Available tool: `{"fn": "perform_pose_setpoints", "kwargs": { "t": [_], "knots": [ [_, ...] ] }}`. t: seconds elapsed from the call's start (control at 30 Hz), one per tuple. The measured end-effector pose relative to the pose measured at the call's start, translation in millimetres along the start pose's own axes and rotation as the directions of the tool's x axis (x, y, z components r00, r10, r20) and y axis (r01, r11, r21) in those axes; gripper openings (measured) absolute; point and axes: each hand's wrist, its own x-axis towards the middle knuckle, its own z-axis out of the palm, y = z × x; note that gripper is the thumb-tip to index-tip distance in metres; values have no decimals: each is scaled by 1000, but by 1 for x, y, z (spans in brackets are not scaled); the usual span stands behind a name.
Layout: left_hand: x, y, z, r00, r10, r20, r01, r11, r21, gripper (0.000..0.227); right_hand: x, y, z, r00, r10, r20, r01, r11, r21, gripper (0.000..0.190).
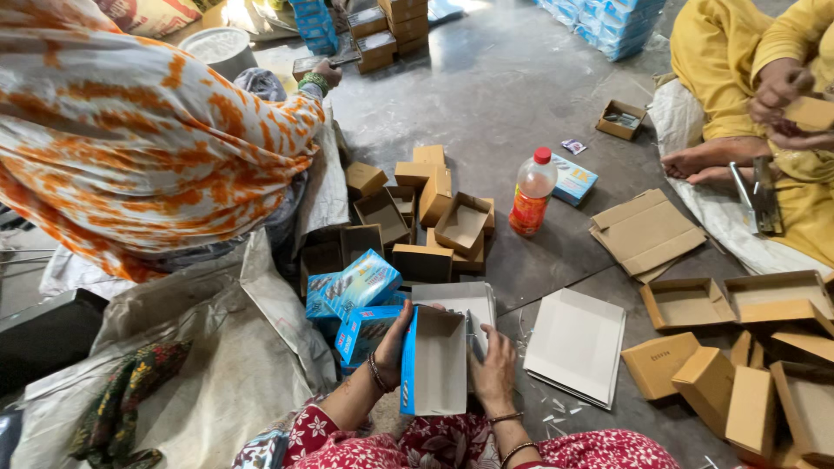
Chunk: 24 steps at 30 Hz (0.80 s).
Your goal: The person sits on the floor and uses a stapler to attach white paper sheets to small blue product boxes. They repeatedly pick up a box, place a sheet on it, and staple the edges before setting the finished unit aside.
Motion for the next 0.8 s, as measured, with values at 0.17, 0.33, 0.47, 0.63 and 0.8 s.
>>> {"fn": "perform_pose_setpoints", "kwargs": {
  "t": [0.17,0.33,0.47,0.63,0.8],
  "knots": [
    [-3,18,2,998,68,13,-67,995,-68,69,-26,-72,-64,911,237,339,-121,937,-329,115],
    [-18,41,10,984,171,43,-171,985,1,65,-15,-82,-82,849,347,398,-320,938,-135,99],
    [-23,59,13,951,254,179,-263,964,28,66,-17,-79,-89,822,183,539,-547,518,658,76],
    [-36,77,22,934,275,229,-316,933,171,73,-48,-104,-158,770,-351,533,-618,-198,761,69],
    [-46,89,36,901,301,314,-398,860,320,84,-53,-132,-204,562,-654,506,-763,-173,623,71]
  ]
}}
